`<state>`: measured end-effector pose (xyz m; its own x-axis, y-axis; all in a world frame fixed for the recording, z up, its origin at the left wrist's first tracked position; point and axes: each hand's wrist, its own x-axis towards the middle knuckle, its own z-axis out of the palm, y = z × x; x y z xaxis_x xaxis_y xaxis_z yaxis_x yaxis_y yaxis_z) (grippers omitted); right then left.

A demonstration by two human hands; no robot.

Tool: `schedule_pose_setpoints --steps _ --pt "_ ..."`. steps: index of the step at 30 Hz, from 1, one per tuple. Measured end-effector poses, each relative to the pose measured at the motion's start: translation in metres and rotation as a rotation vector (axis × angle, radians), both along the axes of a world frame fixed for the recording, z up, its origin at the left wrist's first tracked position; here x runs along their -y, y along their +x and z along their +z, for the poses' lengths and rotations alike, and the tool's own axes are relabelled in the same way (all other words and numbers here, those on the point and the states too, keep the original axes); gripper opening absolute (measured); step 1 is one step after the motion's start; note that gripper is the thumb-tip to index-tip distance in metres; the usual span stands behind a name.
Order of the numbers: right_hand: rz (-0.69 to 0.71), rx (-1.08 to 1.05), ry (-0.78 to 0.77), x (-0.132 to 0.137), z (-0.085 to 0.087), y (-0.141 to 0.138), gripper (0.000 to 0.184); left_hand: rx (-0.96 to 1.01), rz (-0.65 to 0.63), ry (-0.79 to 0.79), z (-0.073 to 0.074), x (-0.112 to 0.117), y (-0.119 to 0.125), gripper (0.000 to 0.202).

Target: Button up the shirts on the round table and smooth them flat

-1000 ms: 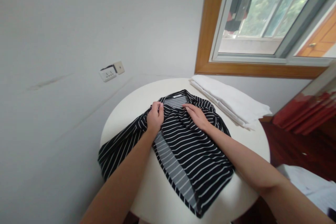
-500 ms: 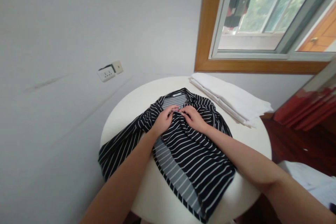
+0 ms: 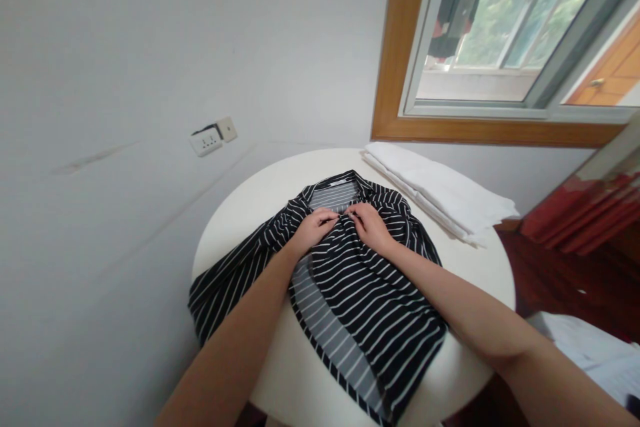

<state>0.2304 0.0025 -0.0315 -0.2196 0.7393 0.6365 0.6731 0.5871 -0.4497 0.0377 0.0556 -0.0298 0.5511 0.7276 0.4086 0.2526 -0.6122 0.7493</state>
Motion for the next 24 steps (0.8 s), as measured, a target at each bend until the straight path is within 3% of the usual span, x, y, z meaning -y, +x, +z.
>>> schedule_pose_setpoints --steps 10,16,24 --pt "0.012 0.057 0.004 0.005 0.004 -0.001 0.021 0.011 0.126 0.004 -0.004 0.003 0.006 0.017" --pt "0.122 0.164 0.002 0.011 0.008 0.000 0.038 -0.042 0.081 0.029 -0.001 0.008 0.005 0.018" --pt "0.107 0.214 0.001 0.009 0.007 0.000 0.019 -0.114 0.050 0.057 0.003 0.015 0.005 0.019"
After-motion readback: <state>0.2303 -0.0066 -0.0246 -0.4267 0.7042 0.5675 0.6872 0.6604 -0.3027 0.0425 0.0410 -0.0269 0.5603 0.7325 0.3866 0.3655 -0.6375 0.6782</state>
